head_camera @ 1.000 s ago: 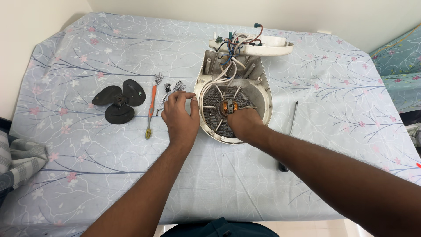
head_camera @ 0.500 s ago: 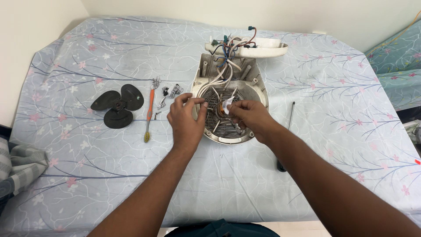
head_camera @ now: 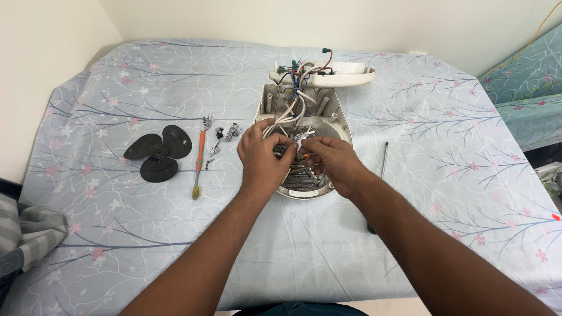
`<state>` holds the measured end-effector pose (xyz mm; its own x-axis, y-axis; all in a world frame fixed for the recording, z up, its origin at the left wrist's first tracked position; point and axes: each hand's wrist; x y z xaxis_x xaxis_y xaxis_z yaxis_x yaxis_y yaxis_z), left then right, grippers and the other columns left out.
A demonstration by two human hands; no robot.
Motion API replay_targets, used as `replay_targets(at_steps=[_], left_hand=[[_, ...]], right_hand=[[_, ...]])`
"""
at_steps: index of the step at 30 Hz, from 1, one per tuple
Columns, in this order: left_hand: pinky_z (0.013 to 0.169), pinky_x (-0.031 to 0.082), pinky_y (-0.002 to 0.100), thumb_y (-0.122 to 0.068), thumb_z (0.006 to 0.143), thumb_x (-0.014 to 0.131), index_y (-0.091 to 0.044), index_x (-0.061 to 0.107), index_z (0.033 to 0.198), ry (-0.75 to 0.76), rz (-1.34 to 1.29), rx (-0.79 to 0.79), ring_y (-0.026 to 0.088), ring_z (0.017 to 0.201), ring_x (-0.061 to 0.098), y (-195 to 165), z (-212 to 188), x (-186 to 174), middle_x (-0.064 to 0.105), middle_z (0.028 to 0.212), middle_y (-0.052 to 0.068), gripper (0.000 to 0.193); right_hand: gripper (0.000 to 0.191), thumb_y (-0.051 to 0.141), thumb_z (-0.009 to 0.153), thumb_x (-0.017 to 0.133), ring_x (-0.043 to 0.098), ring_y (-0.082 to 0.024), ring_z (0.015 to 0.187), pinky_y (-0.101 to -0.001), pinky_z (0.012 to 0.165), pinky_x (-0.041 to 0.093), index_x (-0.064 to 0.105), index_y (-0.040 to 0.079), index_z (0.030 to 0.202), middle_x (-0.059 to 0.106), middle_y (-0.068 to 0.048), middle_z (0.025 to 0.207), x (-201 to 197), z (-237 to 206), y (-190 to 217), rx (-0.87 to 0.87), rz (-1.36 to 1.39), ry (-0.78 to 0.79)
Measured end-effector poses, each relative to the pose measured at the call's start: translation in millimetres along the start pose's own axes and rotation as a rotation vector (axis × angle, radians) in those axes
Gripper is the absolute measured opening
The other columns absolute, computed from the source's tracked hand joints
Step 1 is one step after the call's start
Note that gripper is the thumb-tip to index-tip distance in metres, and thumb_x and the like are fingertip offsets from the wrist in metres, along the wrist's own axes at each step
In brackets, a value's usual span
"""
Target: The person unscrews and removes the front cover of a small white fan heater, lifts off the rear grille, removes the fan blades and internal motor parts, and lays the screws and small components on the bed. They then gather and sort the loose screws and use a brush to clean dust from the fan's interior.
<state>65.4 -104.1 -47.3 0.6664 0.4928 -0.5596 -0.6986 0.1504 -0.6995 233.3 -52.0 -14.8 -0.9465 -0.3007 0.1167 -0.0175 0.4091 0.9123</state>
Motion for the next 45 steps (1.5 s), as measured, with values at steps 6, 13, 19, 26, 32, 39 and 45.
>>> replay_targets(at_steps=[6,13,19,26,32,39,45], left_hand=[[0.117,0.020,0.052,-0.027,0.079,0.082,-0.019,0.079,0.085,0.057,0.010,-0.018,0.030,0.140,0.036,5,3,-2,0.052,0.141,0.004,0.010],[0.113,0.026,0.054,-0.023,0.075,0.083,-0.017,0.077,0.076,-0.073,0.026,-0.018,0.034,0.134,0.041,31,5,-3,0.058,0.135,0.007,0.009],[0.103,0.045,0.045,-0.025,0.085,0.080,-0.015,0.078,0.087,-0.261,0.163,-0.300,0.034,0.117,0.055,78,25,-35,0.066,0.117,0.011,0.011],[0.102,0.046,0.046,-0.029,0.087,0.075,-0.018,0.082,0.097,-0.066,0.307,-0.732,0.028,0.118,0.060,112,59,-46,0.076,0.109,0.005,0.016],[0.103,0.038,0.048,-0.035,0.089,0.074,-0.020,0.078,0.109,0.020,0.448,-0.803,0.028,0.124,0.053,124,52,-41,0.064,0.126,0.007,0.026],[0.104,0.036,0.050,-0.031,0.087,0.073,-0.022,0.077,0.106,-0.061,0.392,-0.626,0.029,0.126,0.050,106,21,-33,0.060,0.128,0.008,0.021],[0.104,0.035,0.049,-0.026,0.088,0.072,-0.020,0.077,0.101,-0.114,0.315,-0.528,0.028,0.123,0.051,91,2,-34,0.059,0.124,0.007,0.015]], right_hand=[[0.020,0.020,0.090,0.074,0.059,-0.005,0.073,-0.0242,0.063,0.044,0.072,0.013,0.109,0.067,0.004,0.084,-2,2,1,-0.109,-0.029,0.000],[0.023,0.023,0.092,0.074,0.058,-0.007,0.073,-0.0247,0.064,0.045,0.073,0.006,0.107,0.076,0.001,0.092,0,9,-11,-0.057,0.019,-0.064],[0.025,0.025,0.092,0.075,0.057,-0.007,0.072,-0.0257,0.065,0.047,0.075,0.004,0.106,0.073,0.000,0.090,-15,7,-15,-0.074,-0.059,-0.193],[0.025,0.020,0.091,0.076,0.060,-0.009,0.070,-0.0272,0.063,0.047,0.075,0.001,0.107,0.074,-0.002,0.087,-33,15,-19,-0.129,-0.142,-0.335],[0.027,0.018,0.090,0.074,0.066,-0.014,0.074,-0.0314,0.065,0.054,0.075,0.007,0.114,0.074,-0.004,0.088,-43,27,-13,-0.139,-0.504,-0.352],[0.027,0.016,0.082,0.078,0.072,-0.028,0.089,-0.0395,0.082,0.057,0.078,0.010,0.108,0.075,-0.013,0.099,-40,62,-6,-0.572,-1.210,-0.174],[0.030,0.019,0.082,0.079,0.072,-0.033,0.095,-0.0444,0.087,0.056,0.078,0.018,0.112,0.076,-0.015,0.101,-39,89,-2,-0.390,-1.458,-0.016]])
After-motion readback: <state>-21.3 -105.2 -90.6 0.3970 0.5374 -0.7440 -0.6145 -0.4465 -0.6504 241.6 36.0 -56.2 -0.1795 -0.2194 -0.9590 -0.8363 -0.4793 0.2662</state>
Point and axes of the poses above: each hand's wrist, its own z-axis towards the middle knuckle, its own x-axis out of the palm, y = z × x
